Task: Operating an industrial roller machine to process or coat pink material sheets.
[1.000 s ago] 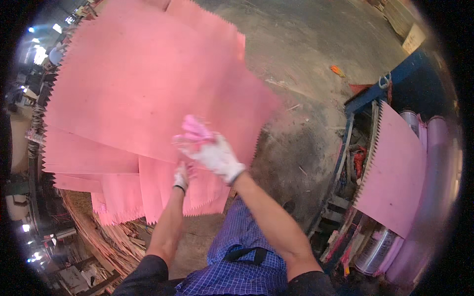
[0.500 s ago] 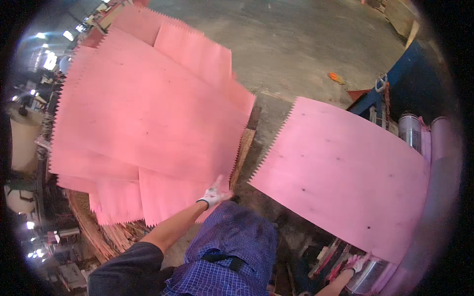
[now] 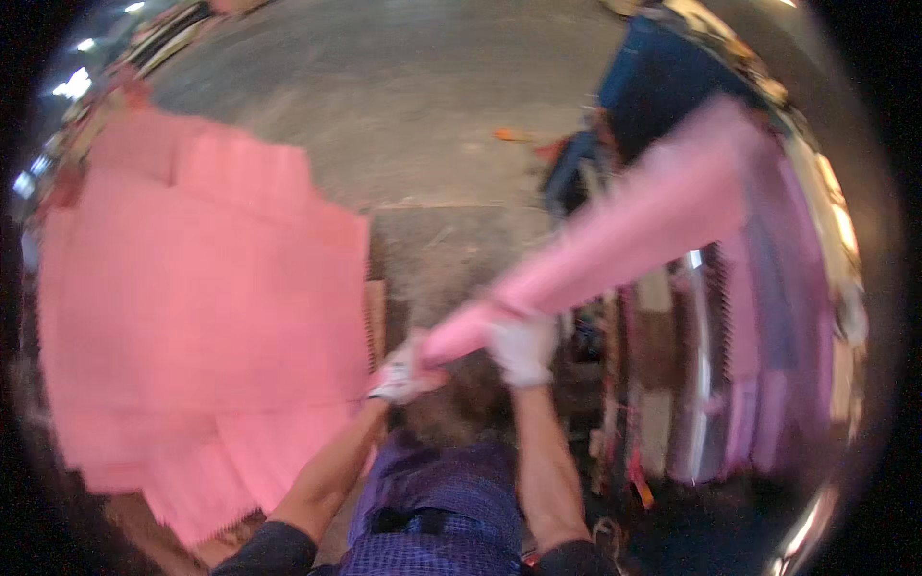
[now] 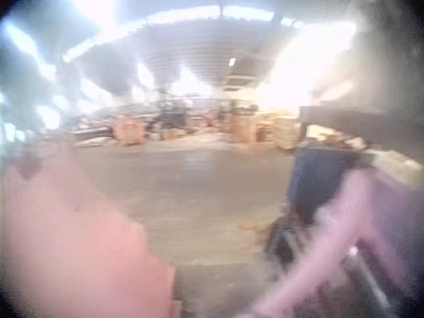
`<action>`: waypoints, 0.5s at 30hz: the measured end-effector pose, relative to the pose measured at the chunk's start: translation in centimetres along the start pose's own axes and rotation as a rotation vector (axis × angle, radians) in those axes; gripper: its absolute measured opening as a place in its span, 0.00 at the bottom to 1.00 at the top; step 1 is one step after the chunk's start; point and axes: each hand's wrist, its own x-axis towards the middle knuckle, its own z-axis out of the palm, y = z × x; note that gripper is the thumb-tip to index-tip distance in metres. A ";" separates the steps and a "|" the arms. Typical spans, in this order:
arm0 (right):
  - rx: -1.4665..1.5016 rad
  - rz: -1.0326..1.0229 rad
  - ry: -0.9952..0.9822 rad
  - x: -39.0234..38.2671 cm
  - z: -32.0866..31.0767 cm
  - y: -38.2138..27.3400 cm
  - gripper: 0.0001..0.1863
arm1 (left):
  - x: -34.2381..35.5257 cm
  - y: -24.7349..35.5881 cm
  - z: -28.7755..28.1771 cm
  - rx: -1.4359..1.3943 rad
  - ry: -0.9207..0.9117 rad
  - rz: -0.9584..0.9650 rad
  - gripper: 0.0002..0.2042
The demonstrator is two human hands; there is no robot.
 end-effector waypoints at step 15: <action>0.995 0.441 -0.246 -3.5 5.8 -6.9 0.31 | -35.0 -23.6 -49.3 0.124 0.802 -0.472 0.35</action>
